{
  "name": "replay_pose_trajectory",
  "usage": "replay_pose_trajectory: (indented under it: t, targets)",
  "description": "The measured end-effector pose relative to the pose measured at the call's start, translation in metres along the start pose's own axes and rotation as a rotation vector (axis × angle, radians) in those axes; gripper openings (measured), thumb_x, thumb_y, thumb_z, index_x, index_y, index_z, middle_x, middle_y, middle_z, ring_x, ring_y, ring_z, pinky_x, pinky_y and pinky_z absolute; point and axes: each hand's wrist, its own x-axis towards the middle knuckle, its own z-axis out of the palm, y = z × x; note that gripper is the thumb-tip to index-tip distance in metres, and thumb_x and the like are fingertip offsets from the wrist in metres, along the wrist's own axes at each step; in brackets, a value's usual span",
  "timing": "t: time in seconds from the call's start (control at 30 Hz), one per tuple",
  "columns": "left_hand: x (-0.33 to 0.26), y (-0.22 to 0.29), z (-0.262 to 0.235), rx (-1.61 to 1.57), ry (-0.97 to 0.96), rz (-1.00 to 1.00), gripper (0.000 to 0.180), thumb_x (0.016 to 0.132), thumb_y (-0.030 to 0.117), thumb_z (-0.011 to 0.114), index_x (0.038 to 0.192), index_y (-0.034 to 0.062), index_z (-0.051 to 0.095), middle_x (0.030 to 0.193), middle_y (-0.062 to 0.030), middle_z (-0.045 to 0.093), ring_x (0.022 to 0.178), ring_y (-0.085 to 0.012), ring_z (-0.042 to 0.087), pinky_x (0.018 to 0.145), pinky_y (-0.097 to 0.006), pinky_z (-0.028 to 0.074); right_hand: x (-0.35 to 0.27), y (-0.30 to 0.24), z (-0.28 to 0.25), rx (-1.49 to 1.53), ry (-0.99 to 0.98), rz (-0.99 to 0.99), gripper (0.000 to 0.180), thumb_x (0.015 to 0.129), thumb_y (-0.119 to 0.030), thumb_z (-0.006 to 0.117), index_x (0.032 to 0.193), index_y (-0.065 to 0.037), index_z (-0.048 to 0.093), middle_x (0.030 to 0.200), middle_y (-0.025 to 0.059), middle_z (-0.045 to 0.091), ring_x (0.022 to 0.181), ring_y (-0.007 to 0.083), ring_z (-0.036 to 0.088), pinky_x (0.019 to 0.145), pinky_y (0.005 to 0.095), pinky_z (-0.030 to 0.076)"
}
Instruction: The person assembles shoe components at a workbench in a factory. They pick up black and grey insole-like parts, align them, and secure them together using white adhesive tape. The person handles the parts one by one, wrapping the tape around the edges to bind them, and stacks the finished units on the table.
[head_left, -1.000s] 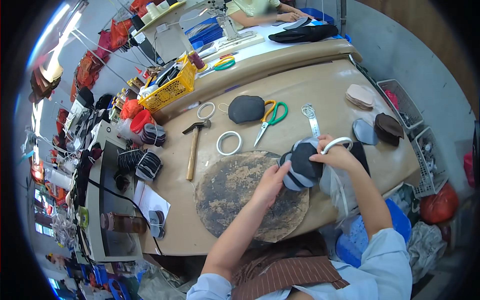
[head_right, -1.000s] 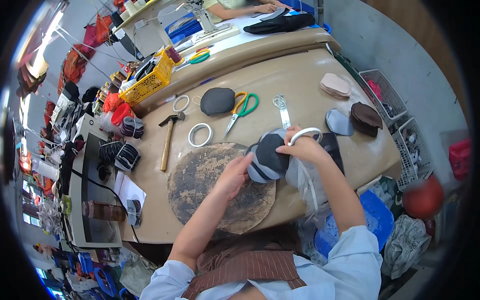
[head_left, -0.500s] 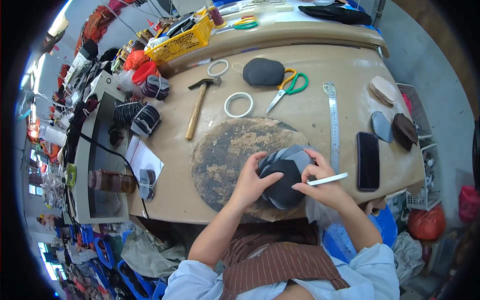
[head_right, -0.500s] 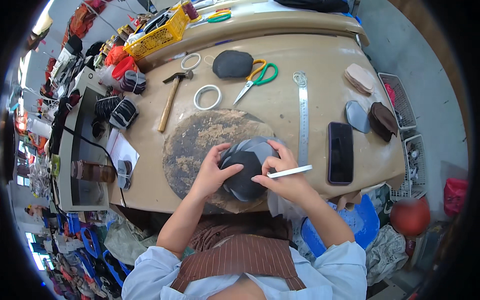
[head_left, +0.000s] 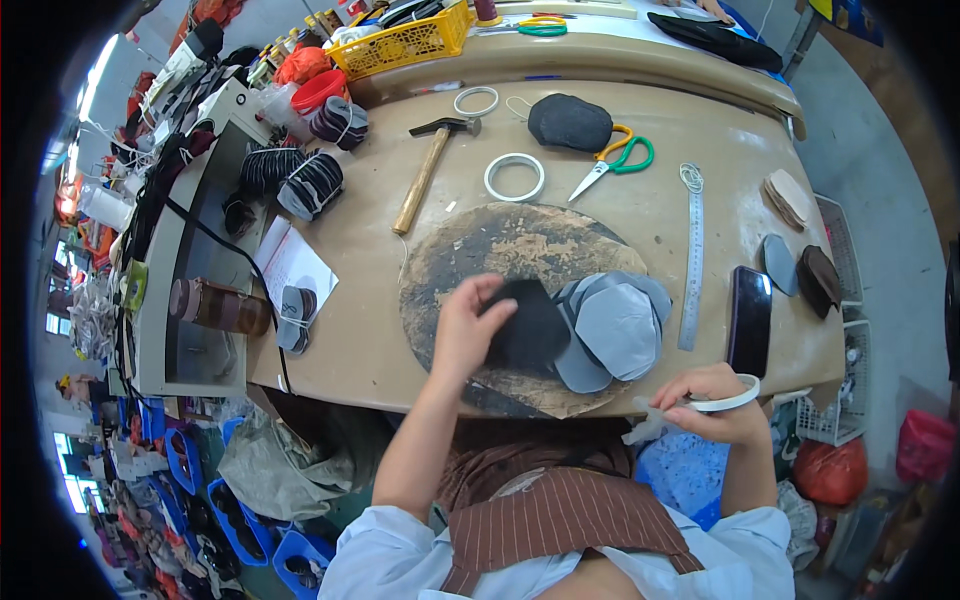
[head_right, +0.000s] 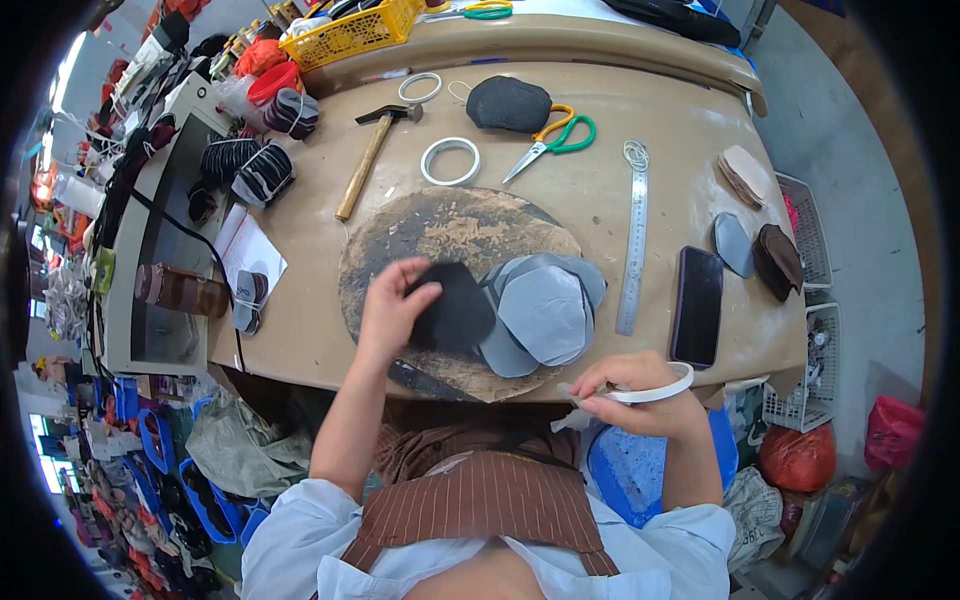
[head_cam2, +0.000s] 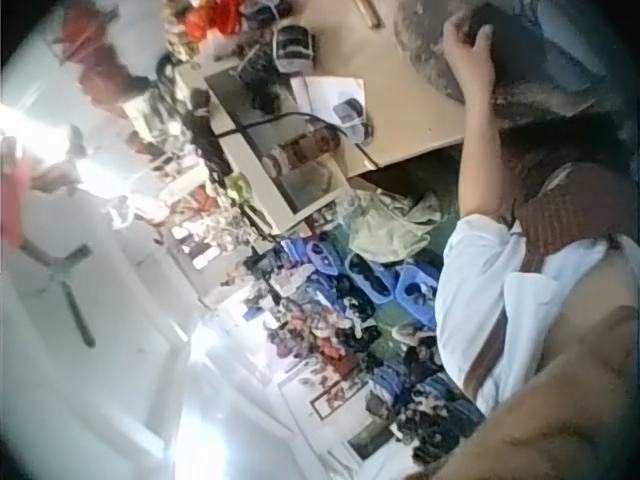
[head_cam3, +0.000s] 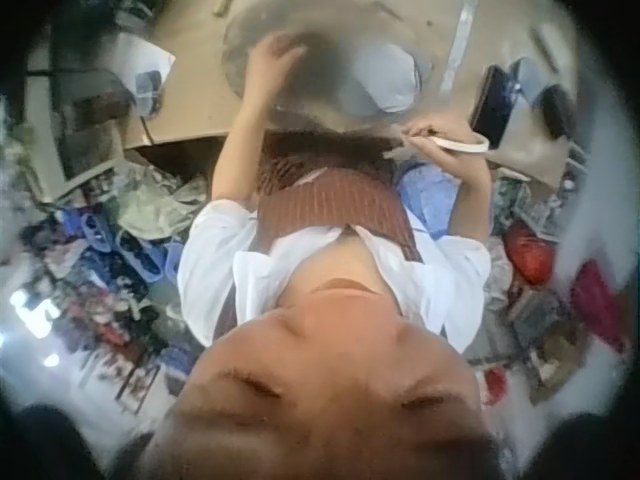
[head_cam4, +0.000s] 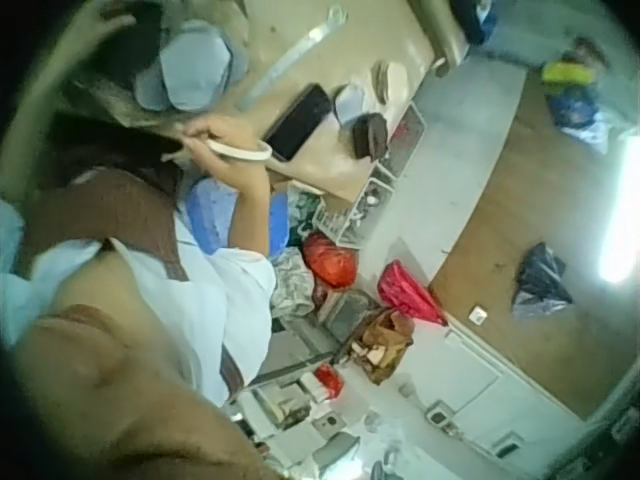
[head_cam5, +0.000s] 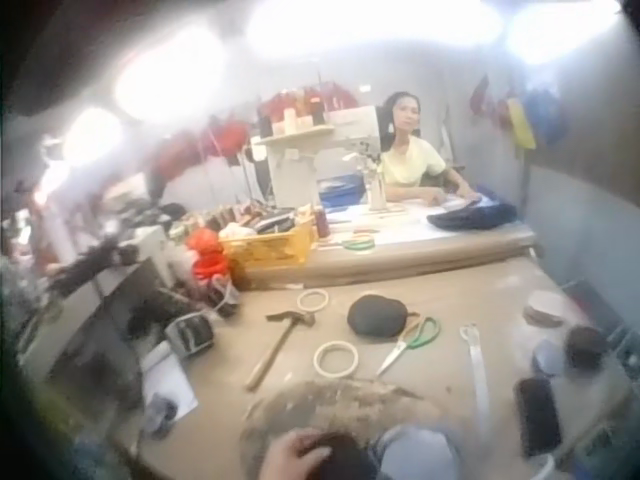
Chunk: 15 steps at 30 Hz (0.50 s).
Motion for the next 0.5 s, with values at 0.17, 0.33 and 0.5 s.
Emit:
replay_pose_trajectory:
  t: [0.17,0.33,0.5]
  targets:
    - [0.064,0.007,-0.014,0.453,0.136,0.241,0.036,0.077,0.011,0.074,0.11,0.0044,0.063,0.109,-0.0094,0.063,0.104,-0.0237,0.058,0.089,-0.034,0.046,0.022,-0.014,0.009,-0.043,-0.067,-0.122,0.012,0.08,-0.009,0.068,0.088,0.0,0.066,0.088,0.0131,0.07,0.078,0.0239,0.069,0.069,0.0313,0.053]
    - [-0.002,0.063,0.052,0.388,-0.218,0.639,0.033,0.079,0.031,0.07,0.102,0.0075,0.067,0.109,-0.0098,0.059,0.111,-0.0297,0.05,0.096,-0.042,0.037,0.045,-0.014,0.002,-0.077,0.181,-0.296,0.015,0.08,-0.008,0.067,0.094,0.0,0.068,0.092,0.0155,0.069,0.081,0.0281,0.068,0.072,0.0339,0.053]
    - [-0.054,0.062,0.11,0.656,-0.192,0.445,0.015,0.08,0.022,0.07,0.082,0.0069,0.068,0.104,-0.0065,0.059,0.102,-0.0265,0.051,0.092,-0.041,0.032,0.093,0.017,0.001,-0.316,0.432,-0.055,0.014,0.082,-0.008,0.066,0.094,-0.004,0.069,0.091,0.0154,0.068,0.081,0.0312,0.065,0.072,0.0357,0.051]
